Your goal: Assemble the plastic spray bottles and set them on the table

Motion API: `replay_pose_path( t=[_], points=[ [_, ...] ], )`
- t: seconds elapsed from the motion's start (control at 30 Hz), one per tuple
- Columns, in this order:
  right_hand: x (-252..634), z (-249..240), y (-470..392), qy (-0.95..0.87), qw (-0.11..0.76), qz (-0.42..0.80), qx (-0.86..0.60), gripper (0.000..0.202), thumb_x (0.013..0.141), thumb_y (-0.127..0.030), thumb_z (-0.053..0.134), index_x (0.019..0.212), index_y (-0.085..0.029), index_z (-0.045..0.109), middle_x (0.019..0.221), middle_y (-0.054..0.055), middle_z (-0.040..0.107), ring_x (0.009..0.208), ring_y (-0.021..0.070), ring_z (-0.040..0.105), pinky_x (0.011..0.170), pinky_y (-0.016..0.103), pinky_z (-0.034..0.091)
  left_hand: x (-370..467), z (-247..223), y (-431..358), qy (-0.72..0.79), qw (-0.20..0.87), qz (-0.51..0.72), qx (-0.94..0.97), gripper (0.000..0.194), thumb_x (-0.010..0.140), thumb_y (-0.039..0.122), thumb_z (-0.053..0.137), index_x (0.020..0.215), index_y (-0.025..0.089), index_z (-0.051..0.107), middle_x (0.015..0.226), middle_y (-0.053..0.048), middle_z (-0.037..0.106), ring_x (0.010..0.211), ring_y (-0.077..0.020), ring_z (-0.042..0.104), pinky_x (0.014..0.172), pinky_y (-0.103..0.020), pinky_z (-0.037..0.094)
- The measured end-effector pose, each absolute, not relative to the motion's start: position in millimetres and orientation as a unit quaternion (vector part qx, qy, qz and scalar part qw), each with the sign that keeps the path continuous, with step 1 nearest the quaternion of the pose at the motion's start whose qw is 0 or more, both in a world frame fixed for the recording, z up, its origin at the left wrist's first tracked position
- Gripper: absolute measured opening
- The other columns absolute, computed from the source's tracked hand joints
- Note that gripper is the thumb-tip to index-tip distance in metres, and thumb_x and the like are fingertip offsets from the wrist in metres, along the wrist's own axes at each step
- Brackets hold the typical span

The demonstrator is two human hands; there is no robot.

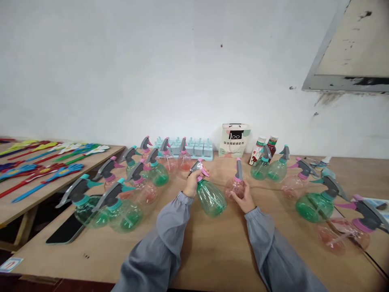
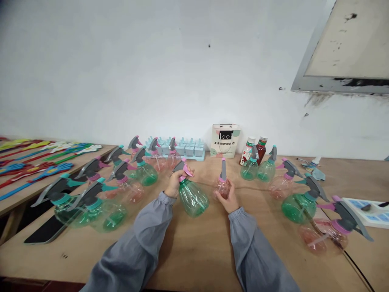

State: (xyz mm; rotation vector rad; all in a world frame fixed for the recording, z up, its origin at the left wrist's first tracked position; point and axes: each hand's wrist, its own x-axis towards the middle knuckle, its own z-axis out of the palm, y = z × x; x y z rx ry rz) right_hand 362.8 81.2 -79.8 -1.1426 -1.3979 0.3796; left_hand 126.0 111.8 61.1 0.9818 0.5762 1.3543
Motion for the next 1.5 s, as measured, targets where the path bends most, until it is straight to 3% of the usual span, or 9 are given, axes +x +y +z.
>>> replay_pose_path(
  t=[0.2,0.4,0.63,0.87,0.97,1.1,1.2,1.5],
  points=[
    [363,-78,80,-0.612,0.601,0.15,-0.492,0.08,0.076,-0.06,0.072,0.136,-0.021,0.038,0.133,0.017,0.058,0.126,0.0305,0.06,0.111,0.052,0.046,129,63,109,0.239,0.669,0.571,0.412,0.024,0.048,0.016,0.058,0.07,0.019,0.065,0.063,0.001,0.064,0.075,-0.0201,0.067,0.079,-0.033,0.053],
    [362,-77,80,-0.604,0.606,0.176,-0.487,0.081,0.075,-0.06,0.073,0.136,-0.02,0.037,0.134,0.018,0.057,0.125,0.0321,0.06,0.112,0.054,0.044,126,62,110,0.224,0.675,0.569,0.413,0.01,0.046,0.019,0.053,0.056,0.019,0.056,0.056,0.001,0.059,0.067,-0.0179,0.065,0.092,-0.039,0.053],
    [363,-80,81,-0.603,0.607,0.158,-0.493,0.079,0.076,-0.06,0.073,0.136,-0.022,0.039,0.134,0.016,0.057,0.127,0.0308,0.057,0.114,0.054,0.042,125,69,101,0.24,0.682,0.507,0.47,0.022,0.049,0.019,0.056,0.071,0.019,0.062,0.075,-0.004,0.069,0.098,-0.0267,0.069,0.094,-0.042,0.052],
    [364,-82,82,-0.6,0.601,0.166,-0.501,0.081,0.074,-0.062,0.074,0.135,-0.021,0.038,0.136,0.017,0.056,0.128,0.032,0.057,0.114,0.056,0.041,126,66,100,0.247,0.649,0.52,0.497,0.009,0.049,0.023,0.055,0.057,0.019,0.059,0.061,-0.003,0.06,0.073,-0.0208,0.065,0.073,-0.033,0.052],
    [364,-82,82,-0.601,0.603,0.172,-0.496,0.081,0.075,-0.061,0.073,0.136,-0.022,0.038,0.136,0.018,0.056,0.13,0.0318,0.056,0.114,0.056,0.041,114,69,100,0.299,0.576,0.536,0.54,0.013,0.056,0.022,0.061,0.067,0.019,0.068,0.068,-0.002,0.064,0.07,-0.0176,0.06,0.07,-0.03,0.048],
    [365,-83,82,-0.602,0.593,0.179,-0.504,0.083,0.076,-0.06,0.073,0.138,-0.021,0.036,0.14,0.02,0.054,0.131,0.0327,0.056,0.114,0.057,0.041,82,72,112,0.388,0.376,0.59,0.6,0.022,0.064,0.02,0.067,0.085,0.019,0.073,0.072,0.002,0.062,0.062,-0.0121,0.048,0.063,-0.025,0.039],
    [365,-82,82,-0.6,0.595,0.179,-0.503,0.084,0.075,-0.06,0.074,0.138,-0.02,0.036,0.141,0.02,0.054,0.132,0.0329,0.055,0.115,0.058,0.04,59,66,128,0.431,0.292,0.633,0.572,0.01,0.066,0.022,0.071,0.075,0.018,0.068,0.061,0.004,0.051,0.059,-0.0104,0.042,0.059,-0.024,0.035],
    [350,-86,78,-0.59,0.604,0.177,-0.506,0.086,0.076,-0.06,0.072,0.143,-0.021,0.035,0.145,0.019,0.051,0.136,0.0325,0.052,0.115,0.056,0.039,47,50,175,0.46,0.244,0.705,0.481,0.023,0.066,0.035,0.078,0.068,0.017,0.063,0.06,0.004,0.044,0.062,-0.0109,0.042,0.058,-0.024,0.04]
  ],
)
